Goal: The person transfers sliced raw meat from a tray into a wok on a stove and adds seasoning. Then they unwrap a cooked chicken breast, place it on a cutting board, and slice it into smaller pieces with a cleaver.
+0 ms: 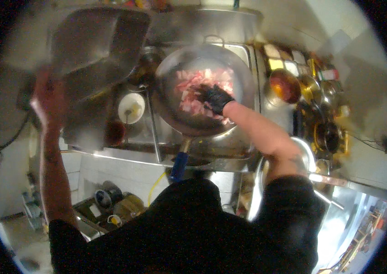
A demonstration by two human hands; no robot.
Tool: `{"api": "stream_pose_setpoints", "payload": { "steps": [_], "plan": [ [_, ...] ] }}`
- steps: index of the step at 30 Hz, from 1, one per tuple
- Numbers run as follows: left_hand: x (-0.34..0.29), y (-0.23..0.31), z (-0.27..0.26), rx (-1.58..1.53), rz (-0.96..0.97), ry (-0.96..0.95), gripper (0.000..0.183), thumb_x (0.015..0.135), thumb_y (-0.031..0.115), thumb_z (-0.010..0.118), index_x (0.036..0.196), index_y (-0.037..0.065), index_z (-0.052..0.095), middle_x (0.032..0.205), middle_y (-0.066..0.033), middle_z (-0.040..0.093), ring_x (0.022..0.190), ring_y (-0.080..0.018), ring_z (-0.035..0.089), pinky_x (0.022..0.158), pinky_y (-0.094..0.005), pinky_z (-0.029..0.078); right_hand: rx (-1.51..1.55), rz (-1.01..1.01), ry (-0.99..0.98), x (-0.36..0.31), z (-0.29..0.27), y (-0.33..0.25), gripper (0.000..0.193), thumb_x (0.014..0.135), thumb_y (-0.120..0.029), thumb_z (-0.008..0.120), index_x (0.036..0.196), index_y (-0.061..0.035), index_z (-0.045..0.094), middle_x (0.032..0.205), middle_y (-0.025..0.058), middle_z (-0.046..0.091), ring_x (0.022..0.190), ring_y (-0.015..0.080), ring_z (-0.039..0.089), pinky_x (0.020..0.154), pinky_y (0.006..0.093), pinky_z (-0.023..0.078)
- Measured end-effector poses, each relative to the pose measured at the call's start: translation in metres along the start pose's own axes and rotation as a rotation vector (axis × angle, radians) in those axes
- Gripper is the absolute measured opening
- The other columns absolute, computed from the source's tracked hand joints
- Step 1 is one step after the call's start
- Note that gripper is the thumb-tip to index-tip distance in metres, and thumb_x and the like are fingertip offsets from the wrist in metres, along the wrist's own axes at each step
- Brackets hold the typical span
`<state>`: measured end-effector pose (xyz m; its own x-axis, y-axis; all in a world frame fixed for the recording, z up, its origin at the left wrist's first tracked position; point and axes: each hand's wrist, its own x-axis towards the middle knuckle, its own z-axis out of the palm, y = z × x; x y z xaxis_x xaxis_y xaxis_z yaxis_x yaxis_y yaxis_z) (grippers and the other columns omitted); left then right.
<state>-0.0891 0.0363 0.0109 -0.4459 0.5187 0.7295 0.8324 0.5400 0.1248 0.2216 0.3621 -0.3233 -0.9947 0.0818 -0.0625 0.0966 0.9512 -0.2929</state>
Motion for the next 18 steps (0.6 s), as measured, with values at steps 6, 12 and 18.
{"api": "stream_pose_setpoints", "payload": {
  "steps": [6,12,18],
  "plan": [
    [-0.049,-0.066,-0.050,-0.119,-0.168,0.125,0.016,0.089,0.015,0.064,0.102,0.006,0.063,0.080,-0.0087,0.056,0.070,-0.0194,0.051,0.069,-0.0359,0.050,-0.095,0.437,0.165,0.014,0.018,0.060,0.053,0.107,-0.034,0.046,0.159,-0.0250,0.048,0.175,0.0078,0.026,0.159,0.0315,0.028,0.127,0.0544,0.025],
    [-0.111,-0.118,-0.096,0.166,-0.397,0.115,0.015,0.088,0.011,0.068,0.098,0.005,0.058,0.083,-0.0067,0.058,0.074,-0.0163,0.052,0.073,-0.0345,0.050,0.149,0.480,0.165,0.046,0.011,-0.008,0.070,0.106,-0.062,0.040,0.167,-0.0286,0.034,0.176,0.0096,0.025,0.162,0.0309,0.021,0.131,0.0478,0.020],
    [-0.186,-0.200,-0.136,-0.353,-0.468,0.364,0.011,0.090,0.001,0.065,0.098,0.004,0.059,0.091,-0.0012,0.062,0.088,-0.0130,0.054,0.081,-0.0302,0.048,0.121,0.169,0.286,0.042,0.017,-0.015,0.056,0.100,-0.049,0.060,0.144,-0.0153,0.063,0.149,0.0125,0.059,0.140,0.0305,0.052,0.120,0.0401,0.039]
  ]
}}
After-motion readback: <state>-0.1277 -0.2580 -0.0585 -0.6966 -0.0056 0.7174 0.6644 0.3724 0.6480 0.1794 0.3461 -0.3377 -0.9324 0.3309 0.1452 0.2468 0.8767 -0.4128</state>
